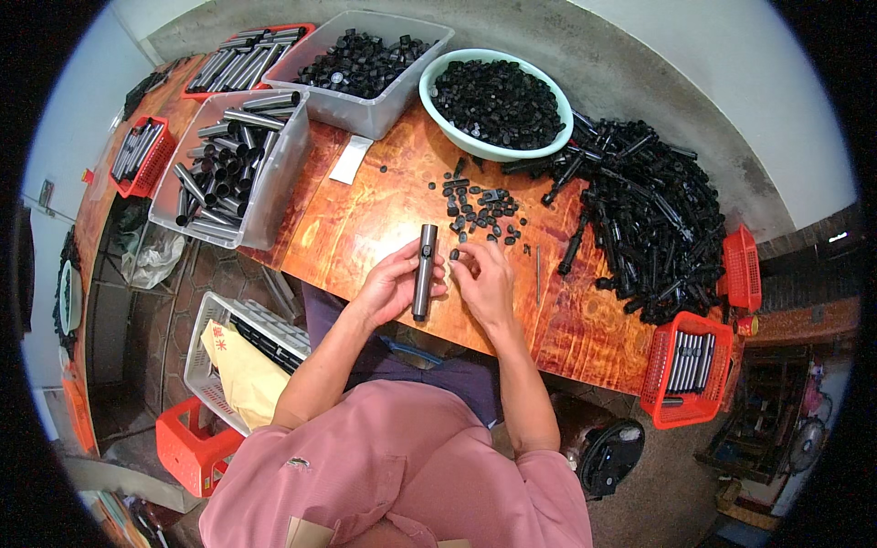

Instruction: The person assembles small black cylindrical components by inserting black caps into metal tubes. They pick up a tube, insert a cap, and place the assembled unit into a red basket. The process is repeated multiple times.

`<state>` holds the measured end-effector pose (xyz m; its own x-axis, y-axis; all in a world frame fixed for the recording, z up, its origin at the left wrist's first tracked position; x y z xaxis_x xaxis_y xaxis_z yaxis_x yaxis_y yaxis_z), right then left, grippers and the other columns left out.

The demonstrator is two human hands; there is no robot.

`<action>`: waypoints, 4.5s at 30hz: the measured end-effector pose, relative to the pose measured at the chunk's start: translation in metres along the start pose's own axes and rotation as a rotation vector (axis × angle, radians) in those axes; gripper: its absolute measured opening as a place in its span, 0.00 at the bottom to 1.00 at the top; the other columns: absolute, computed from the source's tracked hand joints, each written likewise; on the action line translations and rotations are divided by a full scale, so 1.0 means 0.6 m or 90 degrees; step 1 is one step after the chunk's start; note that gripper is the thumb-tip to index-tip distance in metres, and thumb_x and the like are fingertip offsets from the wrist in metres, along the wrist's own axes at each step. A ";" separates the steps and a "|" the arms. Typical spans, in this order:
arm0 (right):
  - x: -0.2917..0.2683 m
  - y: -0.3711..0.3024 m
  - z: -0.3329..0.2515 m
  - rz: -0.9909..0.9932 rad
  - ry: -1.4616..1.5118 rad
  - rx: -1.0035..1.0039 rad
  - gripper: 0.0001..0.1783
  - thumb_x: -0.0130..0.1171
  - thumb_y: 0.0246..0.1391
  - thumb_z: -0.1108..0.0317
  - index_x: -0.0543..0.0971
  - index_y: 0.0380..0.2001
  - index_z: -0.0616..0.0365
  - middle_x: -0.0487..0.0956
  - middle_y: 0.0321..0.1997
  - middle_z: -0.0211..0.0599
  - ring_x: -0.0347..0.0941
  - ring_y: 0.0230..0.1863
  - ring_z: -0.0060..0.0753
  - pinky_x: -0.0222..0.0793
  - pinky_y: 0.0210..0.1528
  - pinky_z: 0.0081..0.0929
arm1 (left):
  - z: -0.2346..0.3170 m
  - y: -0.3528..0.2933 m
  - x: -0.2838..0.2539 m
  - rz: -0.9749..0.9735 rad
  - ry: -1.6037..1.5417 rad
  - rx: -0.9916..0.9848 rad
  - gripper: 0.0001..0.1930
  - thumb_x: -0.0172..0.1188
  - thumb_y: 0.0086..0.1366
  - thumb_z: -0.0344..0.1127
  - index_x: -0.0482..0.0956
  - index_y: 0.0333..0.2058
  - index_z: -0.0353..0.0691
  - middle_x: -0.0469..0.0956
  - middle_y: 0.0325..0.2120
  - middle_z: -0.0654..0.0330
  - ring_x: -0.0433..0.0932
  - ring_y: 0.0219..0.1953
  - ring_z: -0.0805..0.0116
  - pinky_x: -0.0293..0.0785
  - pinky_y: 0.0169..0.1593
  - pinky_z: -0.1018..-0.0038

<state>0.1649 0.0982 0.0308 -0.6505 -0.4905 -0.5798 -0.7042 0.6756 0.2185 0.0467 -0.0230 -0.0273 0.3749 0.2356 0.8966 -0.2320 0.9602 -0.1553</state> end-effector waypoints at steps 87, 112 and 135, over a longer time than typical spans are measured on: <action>0.033 -0.043 0.030 0.060 0.257 0.048 0.06 0.62 0.60 0.75 0.83 0.38 0.65 0.79 0.31 0.32 0.73 0.29 0.20 0.70 0.33 0.21 | -0.015 -0.035 0.031 0.072 0.258 -0.029 0.22 0.50 0.78 0.42 0.67 0.61 0.32 0.82 0.42 0.51 0.79 0.29 0.71 0.77 0.33 0.75; -0.029 -0.031 0.059 -0.170 0.142 0.028 0.16 0.65 0.52 0.74 0.81 0.46 0.63 0.79 0.39 0.36 0.76 0.39 0.30 0.74 0.43 0.27 | 0.000 -0.012 0.105 -0.119 1.360 0.446 0.20 0.70 0.58 0.34 0.80 0.49 0.41 0.78 0.41 0.56 0.78 0.41 0.53 0.76 0.46 0.62; 0.035 0.046 0.039 -0.047 -0.077 0.069 0.16 0.58 0.61 0.58 0.82 0.27 0.60 0.82 0.30 0.47 0.80 0.34 0.53 0.73 0.37 0.47 | 0.009 0.003 0.124 -0.106 1.287 0.285 0.14 0.71 0.58 0.35 0.84 0.41 0.37 0.75 0.31 0.52 0.76 0.35 0.51 0.73 0.41 0.60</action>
<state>0.1388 0.1194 0.0062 -0.5548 -0.4753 -0.6829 -0.7092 0.6993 0.0894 0.0694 -0.0048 0.0413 0.5746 0.2650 -0.7744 -0.1357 0.9639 0.2291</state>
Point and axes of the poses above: each hand's wrist, its own y-axis towards the middle knuckle, its own x-axis out of the palm, z = x × y, the point moved 5 cm from there along y, towards the middle knuckle
